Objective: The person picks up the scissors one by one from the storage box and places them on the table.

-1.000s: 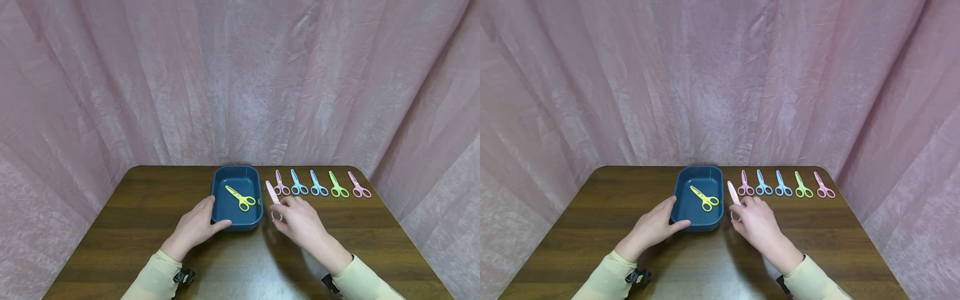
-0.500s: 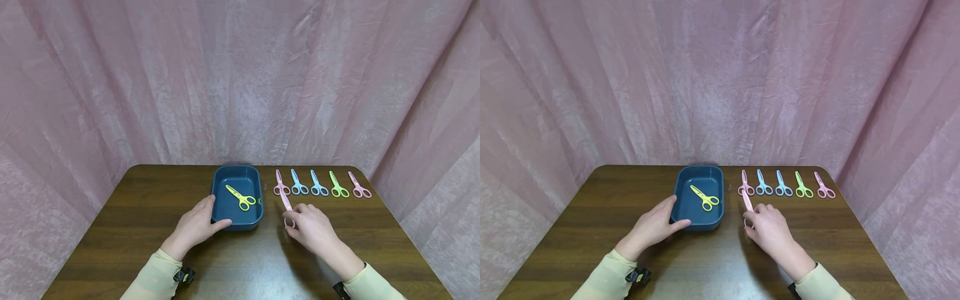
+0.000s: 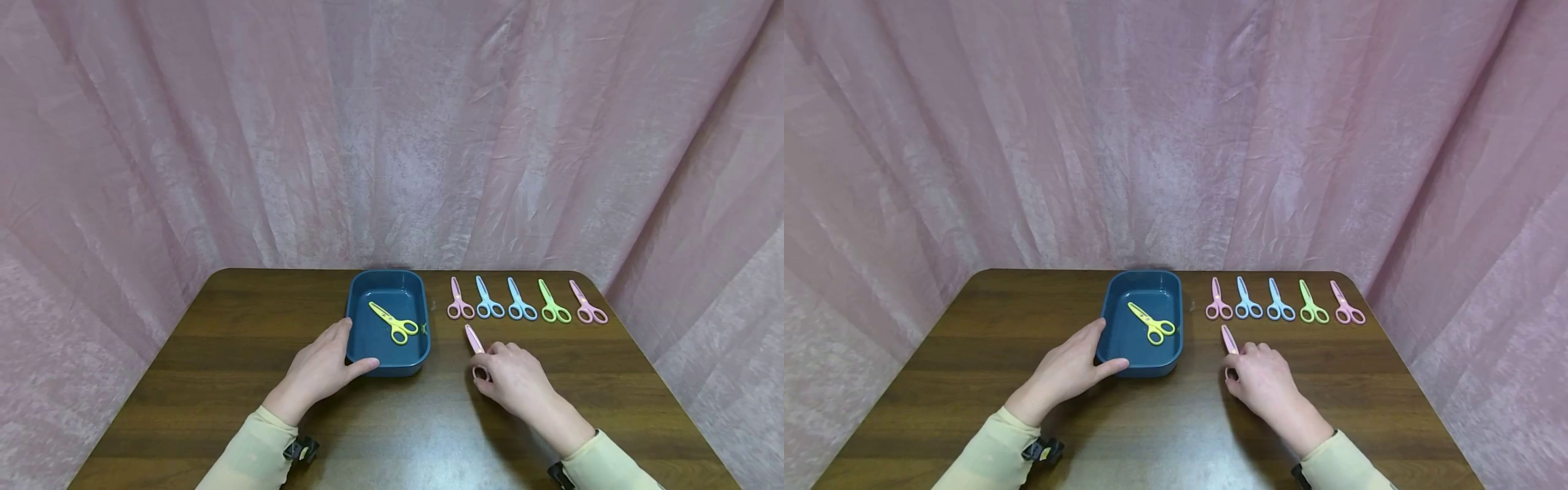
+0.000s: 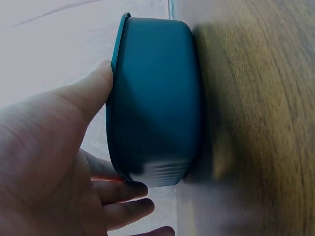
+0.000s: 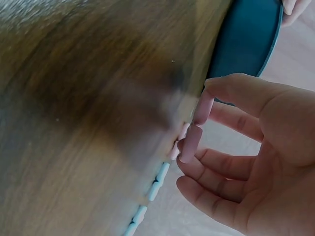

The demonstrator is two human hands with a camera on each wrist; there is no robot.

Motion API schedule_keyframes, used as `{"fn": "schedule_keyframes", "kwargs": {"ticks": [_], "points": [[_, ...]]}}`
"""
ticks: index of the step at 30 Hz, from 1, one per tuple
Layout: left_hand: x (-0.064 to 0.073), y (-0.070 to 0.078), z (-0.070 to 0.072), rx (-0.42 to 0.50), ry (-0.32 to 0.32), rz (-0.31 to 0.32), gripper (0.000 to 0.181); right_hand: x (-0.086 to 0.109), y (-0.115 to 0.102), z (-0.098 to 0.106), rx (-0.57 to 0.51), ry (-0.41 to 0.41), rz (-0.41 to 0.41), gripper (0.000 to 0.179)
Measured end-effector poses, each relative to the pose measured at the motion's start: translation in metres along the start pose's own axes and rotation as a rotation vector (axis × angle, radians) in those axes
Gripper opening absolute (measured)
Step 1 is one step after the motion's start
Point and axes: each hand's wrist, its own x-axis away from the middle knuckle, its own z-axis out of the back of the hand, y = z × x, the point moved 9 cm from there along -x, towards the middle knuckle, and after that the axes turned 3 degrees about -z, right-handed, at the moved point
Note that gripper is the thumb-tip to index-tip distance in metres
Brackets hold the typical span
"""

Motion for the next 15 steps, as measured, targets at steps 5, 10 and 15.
{"fn": "schedule_keyframes", "kwargs": {"ticks": [5, 10, 15], "points": [[0.0, -0.001, -0.001, 0.002, -0.003, 0.004, 0.105, 0.001, 0.002, -0.004, 0.0, -0.032, -0.016, 0.021], [0.0, -0.001, -0.001, 0.0, -0.004, 0.008, 0.105, 0.002, 0.003, -0.006, -0.003, -0.039, -0.015, 0.021], [0.0, 0.0, 0.0, 0.002, -0.004, 0.006, 0.105, 0.004, 0.006, -0.011, -0.007, -0.072, -0.025, 0.02]]}}
